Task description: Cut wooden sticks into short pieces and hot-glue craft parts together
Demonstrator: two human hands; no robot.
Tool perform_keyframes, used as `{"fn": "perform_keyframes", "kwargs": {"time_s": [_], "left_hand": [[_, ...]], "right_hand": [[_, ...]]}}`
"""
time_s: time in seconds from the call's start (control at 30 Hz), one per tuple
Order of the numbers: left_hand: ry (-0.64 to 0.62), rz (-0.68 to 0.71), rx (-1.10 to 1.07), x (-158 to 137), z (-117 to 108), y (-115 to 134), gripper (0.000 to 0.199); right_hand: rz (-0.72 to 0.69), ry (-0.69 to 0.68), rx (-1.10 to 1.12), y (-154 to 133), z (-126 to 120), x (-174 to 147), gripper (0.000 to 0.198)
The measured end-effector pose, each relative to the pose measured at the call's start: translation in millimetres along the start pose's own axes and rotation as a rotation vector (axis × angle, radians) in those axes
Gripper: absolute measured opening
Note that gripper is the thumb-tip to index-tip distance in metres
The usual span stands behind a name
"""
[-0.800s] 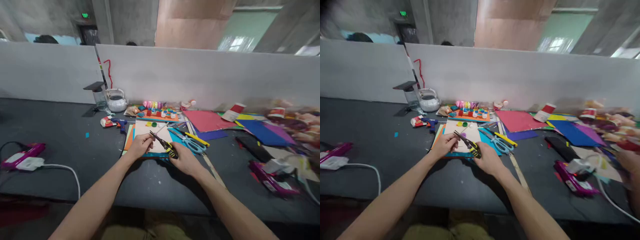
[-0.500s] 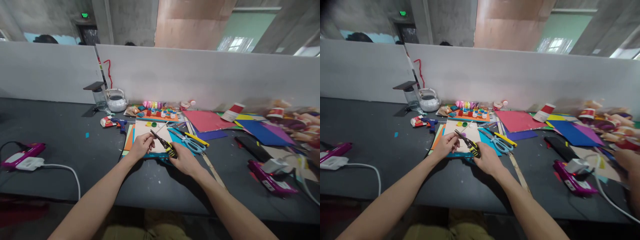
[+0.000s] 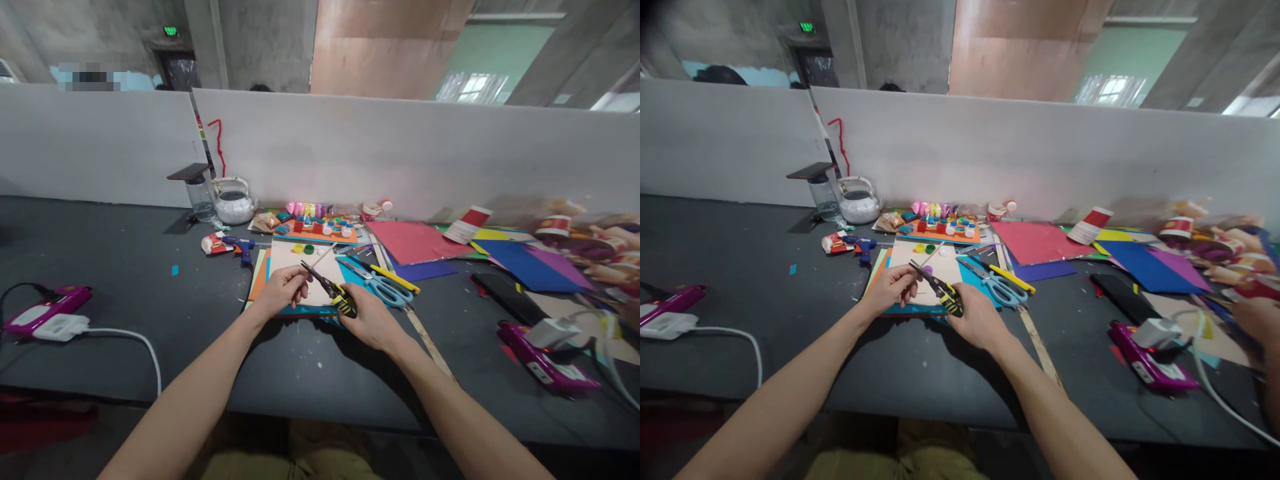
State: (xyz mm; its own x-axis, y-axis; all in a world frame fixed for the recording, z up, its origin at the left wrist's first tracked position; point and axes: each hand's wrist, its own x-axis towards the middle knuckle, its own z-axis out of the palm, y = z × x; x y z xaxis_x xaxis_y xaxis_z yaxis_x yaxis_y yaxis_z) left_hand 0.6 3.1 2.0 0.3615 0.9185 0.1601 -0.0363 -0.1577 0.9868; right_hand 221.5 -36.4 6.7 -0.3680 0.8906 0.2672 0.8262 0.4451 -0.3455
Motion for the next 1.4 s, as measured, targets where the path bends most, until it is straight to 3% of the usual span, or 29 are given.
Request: {"fn": "perform_keyframes", "kwargs": {"time_s": [0.27,0.63,1.1,1.4], "left_hand": [[-0.162,-0.092,-0.116,0,-10,5,0.034],[0.036,-0.020,-0.097,-1,4,7,0.026],[-0.103,-0.085,-0.067,-1,-9,10,0.029],[-0.058,-0.066,-0.053,0,-5,7,0.030]], "right_hand": [[-0.012,-0.027,-0.013,0,-1,-2,0.040],[0.032,-0.034,-0.027,-6,-3,0,0.040],[0.000,-0.022,-0.020,0,-4,-2,0.040],[0.047,-0.052,-0.062,-7,-2,-2,0.043]]}}
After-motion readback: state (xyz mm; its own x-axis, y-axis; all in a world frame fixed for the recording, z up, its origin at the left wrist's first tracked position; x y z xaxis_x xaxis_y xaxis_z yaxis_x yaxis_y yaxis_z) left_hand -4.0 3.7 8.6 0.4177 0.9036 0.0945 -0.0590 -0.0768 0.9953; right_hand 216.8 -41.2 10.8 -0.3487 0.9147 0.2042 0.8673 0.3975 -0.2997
